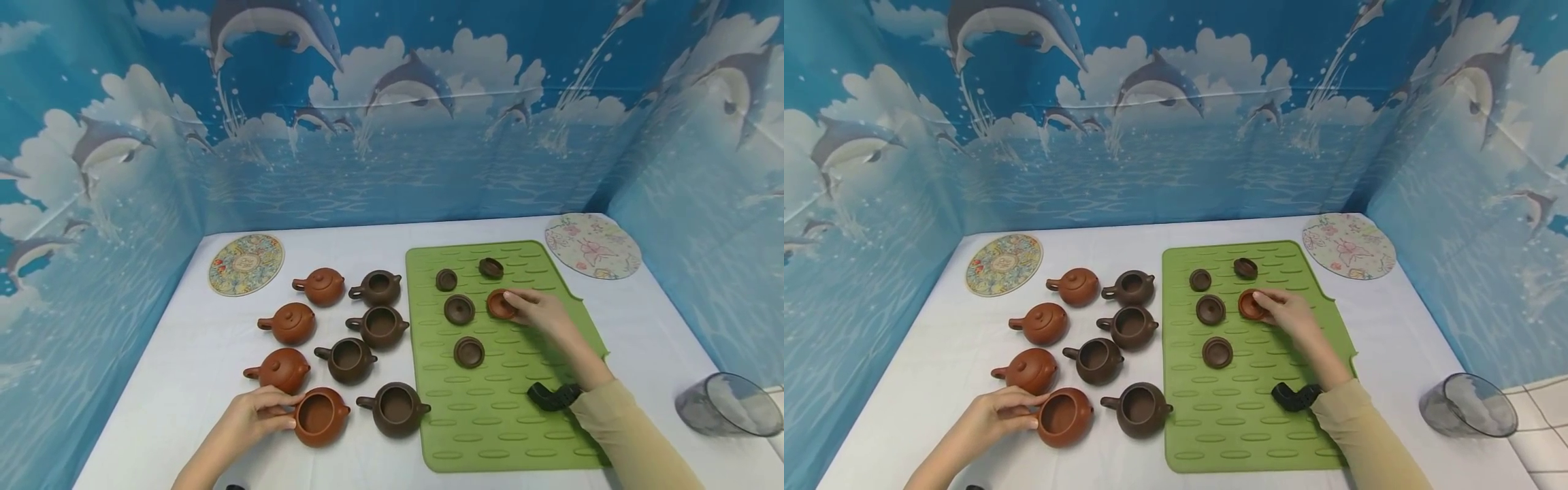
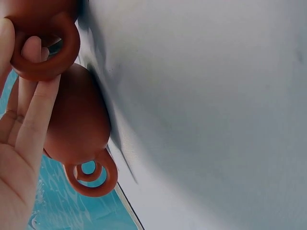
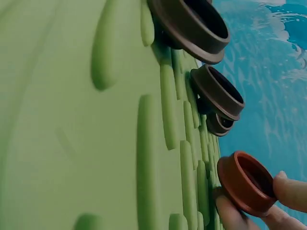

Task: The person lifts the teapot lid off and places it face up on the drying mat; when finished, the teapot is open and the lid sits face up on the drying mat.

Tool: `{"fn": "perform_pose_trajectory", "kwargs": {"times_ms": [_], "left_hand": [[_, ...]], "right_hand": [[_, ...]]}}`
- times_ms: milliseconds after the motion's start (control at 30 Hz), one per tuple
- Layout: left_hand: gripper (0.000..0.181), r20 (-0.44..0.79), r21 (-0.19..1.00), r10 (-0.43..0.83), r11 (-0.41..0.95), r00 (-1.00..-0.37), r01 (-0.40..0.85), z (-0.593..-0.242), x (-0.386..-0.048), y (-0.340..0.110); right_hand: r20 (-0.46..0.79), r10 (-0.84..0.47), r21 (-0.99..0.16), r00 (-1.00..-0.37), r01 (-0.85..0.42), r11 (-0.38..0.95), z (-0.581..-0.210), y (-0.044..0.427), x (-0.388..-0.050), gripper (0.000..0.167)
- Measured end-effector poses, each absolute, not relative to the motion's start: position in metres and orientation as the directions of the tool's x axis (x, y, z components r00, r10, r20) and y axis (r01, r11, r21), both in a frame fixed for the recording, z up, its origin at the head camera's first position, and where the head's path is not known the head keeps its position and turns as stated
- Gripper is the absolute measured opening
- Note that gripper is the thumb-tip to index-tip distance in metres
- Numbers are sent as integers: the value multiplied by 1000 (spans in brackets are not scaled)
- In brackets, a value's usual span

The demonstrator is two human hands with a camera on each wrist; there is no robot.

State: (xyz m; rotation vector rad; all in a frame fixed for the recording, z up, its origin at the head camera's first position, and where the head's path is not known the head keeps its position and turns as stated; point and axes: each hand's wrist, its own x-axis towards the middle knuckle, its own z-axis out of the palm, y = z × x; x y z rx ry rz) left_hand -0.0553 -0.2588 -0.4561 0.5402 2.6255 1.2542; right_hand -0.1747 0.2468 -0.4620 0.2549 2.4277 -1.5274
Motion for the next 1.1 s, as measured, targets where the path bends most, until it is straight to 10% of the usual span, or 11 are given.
{"fn": "perform_pose_trajectory", "kwargs": {"times_ms": [333, 1100], "left_hand": [[34, -3, 759, 383, 602, -924, 247, -456, -54, -257], [35, -20, 692, 365, 677, -931, 251, -446, -53, -256]], "right_hand": [[-164, 46, -743, -985, 154, 652, -466, 248, -174, 53], [-166, -24, -690, -986, 98, 717, -455, 244, -168, 61]]}}
